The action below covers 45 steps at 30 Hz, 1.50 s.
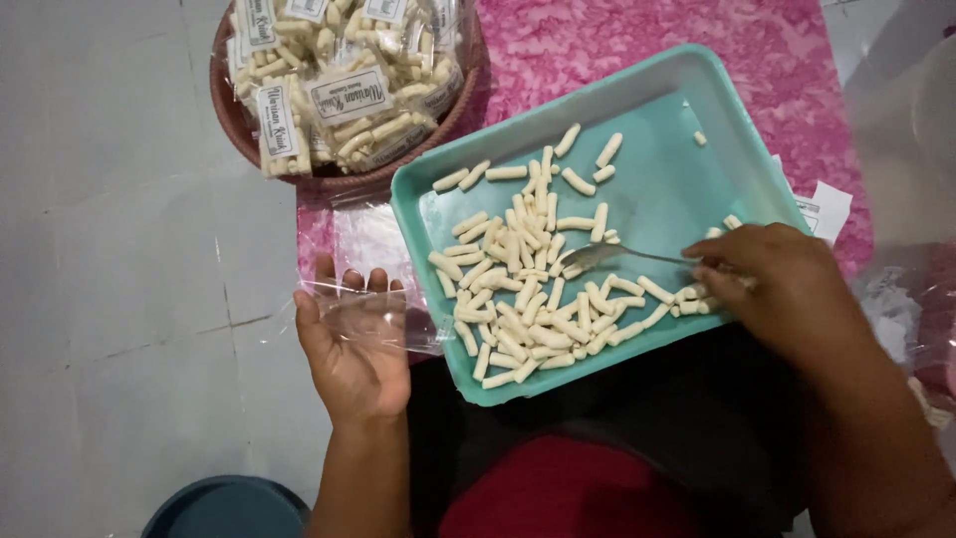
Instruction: Manually packaging small snacks into plastic bags with labels.
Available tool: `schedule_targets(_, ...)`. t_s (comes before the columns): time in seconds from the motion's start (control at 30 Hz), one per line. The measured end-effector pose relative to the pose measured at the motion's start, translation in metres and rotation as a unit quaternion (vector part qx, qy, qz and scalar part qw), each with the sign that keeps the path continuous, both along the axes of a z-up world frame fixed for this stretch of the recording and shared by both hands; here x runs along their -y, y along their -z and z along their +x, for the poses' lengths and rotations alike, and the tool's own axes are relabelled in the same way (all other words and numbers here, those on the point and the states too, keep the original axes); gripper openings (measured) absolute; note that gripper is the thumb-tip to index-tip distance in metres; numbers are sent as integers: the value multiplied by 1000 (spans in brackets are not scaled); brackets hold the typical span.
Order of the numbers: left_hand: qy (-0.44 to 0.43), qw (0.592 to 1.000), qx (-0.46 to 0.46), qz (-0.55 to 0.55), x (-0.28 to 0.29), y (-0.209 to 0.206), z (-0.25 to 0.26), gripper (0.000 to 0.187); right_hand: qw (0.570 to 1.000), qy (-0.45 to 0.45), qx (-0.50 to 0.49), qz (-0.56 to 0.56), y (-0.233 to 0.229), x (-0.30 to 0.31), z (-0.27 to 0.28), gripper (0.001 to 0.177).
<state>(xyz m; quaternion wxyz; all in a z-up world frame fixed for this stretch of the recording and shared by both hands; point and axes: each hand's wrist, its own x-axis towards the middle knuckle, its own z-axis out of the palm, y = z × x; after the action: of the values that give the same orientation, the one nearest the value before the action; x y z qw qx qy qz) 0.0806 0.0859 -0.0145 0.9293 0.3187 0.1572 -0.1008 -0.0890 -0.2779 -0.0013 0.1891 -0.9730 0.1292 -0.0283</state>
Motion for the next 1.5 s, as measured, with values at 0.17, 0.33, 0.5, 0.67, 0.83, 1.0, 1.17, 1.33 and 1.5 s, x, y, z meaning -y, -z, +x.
schedule_targets(0.17,-4,1000,-21,-2,2,12,3,44,993,58,100,35,-51,-5,15,16)
schedule_targets(0.33,-8,999,-38,-6,1,19,5,47,966,39,215,-140,-20,22,44,16)
schedule_targets(0.5,-10,999,-38,2,-5,23,7,42,972,91,158,149,-21,-11,97,24)
schedule_targets(0.67,-18,999,-39,-15,-8,30,9,41,985,16,93,148,-43,-29,95,29)
schedule_targets(0.83,-16,999,-40,-12,1,28,11,37,975,-51,159,147,-56,-28,88,12)
schedule_targets(1.0,-4,998,-50,-27,8,26,10,42,943,-157,268,118,-41,-62,129,23)
schedule_targets(1.17,-7,999,-38,-27,2,26,7,42,925,-234,276,114,-25,-79,151,18)
schedule_targets(1.33,23,997,-25,-75,11,27,0,42,930,-280,203,121,-39,-66,99,22)
schedule_targets(1.5,44,996,13,-81,25,17,-15,35,955,-122,151,224,-45,-22,23,16)
